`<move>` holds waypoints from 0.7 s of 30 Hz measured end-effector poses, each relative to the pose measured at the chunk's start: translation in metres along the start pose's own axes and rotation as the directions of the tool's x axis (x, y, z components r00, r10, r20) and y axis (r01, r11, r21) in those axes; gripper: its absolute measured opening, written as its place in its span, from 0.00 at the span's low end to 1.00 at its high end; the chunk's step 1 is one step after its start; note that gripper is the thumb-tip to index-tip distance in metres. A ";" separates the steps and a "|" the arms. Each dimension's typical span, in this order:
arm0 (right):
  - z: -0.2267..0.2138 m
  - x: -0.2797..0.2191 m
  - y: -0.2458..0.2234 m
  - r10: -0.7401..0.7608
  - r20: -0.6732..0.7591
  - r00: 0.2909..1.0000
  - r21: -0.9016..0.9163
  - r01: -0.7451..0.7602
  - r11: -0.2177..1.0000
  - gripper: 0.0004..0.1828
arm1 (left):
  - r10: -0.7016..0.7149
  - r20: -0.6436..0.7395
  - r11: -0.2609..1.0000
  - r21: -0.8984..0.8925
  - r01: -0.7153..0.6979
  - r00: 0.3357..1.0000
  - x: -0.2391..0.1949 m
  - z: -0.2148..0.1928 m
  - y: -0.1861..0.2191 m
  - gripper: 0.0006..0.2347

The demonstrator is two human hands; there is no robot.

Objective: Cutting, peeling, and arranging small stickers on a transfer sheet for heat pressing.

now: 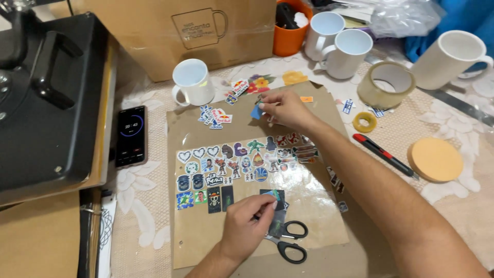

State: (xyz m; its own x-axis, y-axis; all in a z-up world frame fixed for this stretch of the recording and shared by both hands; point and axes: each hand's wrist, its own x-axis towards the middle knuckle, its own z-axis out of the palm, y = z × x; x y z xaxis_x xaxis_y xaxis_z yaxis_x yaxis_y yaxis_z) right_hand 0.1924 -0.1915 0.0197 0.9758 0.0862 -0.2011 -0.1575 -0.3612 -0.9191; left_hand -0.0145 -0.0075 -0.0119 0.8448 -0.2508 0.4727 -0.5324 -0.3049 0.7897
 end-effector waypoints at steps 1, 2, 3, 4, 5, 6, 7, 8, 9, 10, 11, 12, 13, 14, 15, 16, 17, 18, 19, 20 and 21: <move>-0.001 -0.007 -0.004 0.005 -0.014 1.000 0.002 -0.005 1.000 0.10 | 0.007 0.012 1.000 -0.008 -0.007 1.000 0.000 0.000 -0.002 0.03; -0.001 -0.015 -0.007 -0.085 -0.075 0.993 -0.094 0.078 0.992 0.09 | -0.006 -0.002 1.000 0.004 0.006 1.000 0.000 0.000 -0.002 0.04; -0.001 -0.022 -0.011 -0.178 -0.126 0.976 -0.196 0.151 0.969 0.09 | -0.019 -0.016 1.000 0.015 0.019 1.000 0.000 -0.001 -0.003 0.04; 0.001 -0.029 -0.003 -0.180 -0.136 0.974 -0.196 0.151 0.969 0.09 | -0.011 -0.011 1.000 0.013 0.012 1.000 0.000 -0.001 -0.005 0.04; 0.003 -0.035 0.004 -0.329 -0.104 0.939 -0.258 0.294 0.920 0.08 | -0.100 -0.066 0.995 0.010 0.101 0.993 0.000 -0.001 -0.006 0.10; 0.009 -0.042 0.011 -0.466 -0.055 0.883 -0.311 0.428 0.848 0.10 | -0.196 -0.122 0.980 0.006 0.198 0.973 -0.002 -0.004 -0.006 0.16; 0.011 -0.065 0.006 -0.465 -0.057 0.883 -0.308 0.428 0.850 0.10 | -0.196 -0.120 0.980 0.008 0.198 0.973 0.002 -0.006 -0.003 0.16; 0.014 -0.087 0.002 -0.560 0.048 0.827 -0.347 0.540 0.767 0.07 | -0.206 -0.176 0.978 -0.008 0.208 0.962 0.005 -0.008 -0.001 0.22; 0.017 -0.110 -0.002 -0.639 0.155 0.754 -0.371 0.644 0.670 0.05 | -0.217 -0.232 0.976 -0.026 0.217 0.948 0.008 -0.009 0.001 0.29; 0.016 -0.122 -0.004 -0.640 0.161 0.752 -0.367 0.647 0.668 0.05 | -0.220 -0.237 0.975 -0.023 0.220 0.946 0.010 -0.009 -0.003 0.29; 0.017 -0.135 -0.005 -0.628 0.234 0.742 -0.349 0.667 0.658 0.04 | -0.225 -0.193 0.974 -0.027 0.224 0.955 0.011 -0.008 -0.008 0.24; 0.020 -0.151 -0.004 -0.610 0.309 0.730 -0.322 0.684 0.655 0.03 | -0.240 -0.148 0.971 -0.028 0.239 0.959 0.006 -0.009 -0.011 0.19; 0.017 -0.156 -0.005 -0.607 0.318 0.728 -0.309 0.685 0.660 0.03 | -0.254 -0.152 0.967 -0.022 0.253 0.955 0.006 -0.008 -0.010 0.19; 0.016 -0.161 -0.006 -0.596 0.308 0.741 -0.299 0.670 0.679 0.05 | -0.226 -0.121 0.973 -0.070 0.219 0.967 0.006 -0.008 -0.010 0.14; 0.013 -0.166 -0.007 -0.585 0.298 0.754 -0.288 0.655 0.699 0.08 | -0.197 -0.091 0.975 -0.119 0.186 0.976 0.006 -0.008 -0.009 0.09; 0.006 -0.175 -0.011 -0.590 0.301 0.749 -0.279 0.661 0.697 0.08 | -0.200 -0.096 0.976 -0.110 0.189 0.975 0.006 -0.007 -0.010 0.09; -0.001 -0.184 -0.014 -0.592 0.211 0.778 -0.267 0.629 0.731 0.11 | -0.296 -0.123 0.932 -0.256 0.258 0.947 0.007 -0.006 -0.011 0.07; -0.009 -0.194 -0.016 -0.584 0.124 0.803 -0.252 0.594 0.764 0.16 | -0.396 -0.137 0.860 -0.402 0.315 0.908 0.006 -0.003 -0.011 0.05; -0.003 -0.207 -0.005 -0.584 0.132 0.801 -0.245 0.598 0.764 0.16 | -0.402 -0.145 0.860 -0.398 0.318 0.904 0.008 -0.006 -0.012 0.05; 0.004 -0.221 0.006 -0.563 0.274 0.780 -0.331 0.626 0.706 0.12 | -0.486 -0.124 0.793 -0.478 0.377 0.865 0.010 -0.010 -0.012 0.06; 0.010 -0.235 0.017 -0.519 0.409 0.750 -0.405 0.659 0.634 0.11 | -0.565 -0.096 0.715 -0.554 0.428 0.819 0.013 -0.013 -0.013 0.07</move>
State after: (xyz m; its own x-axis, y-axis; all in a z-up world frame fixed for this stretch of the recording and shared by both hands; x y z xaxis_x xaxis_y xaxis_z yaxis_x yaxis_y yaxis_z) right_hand -0.0414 -0.2091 0.0476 0.7518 0.6321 0.1880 0.6050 -0.5476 -0.5780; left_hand 0.0039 0.0056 -0.0107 0.9983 0.0552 -0.0211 0.0107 0.1837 0.9829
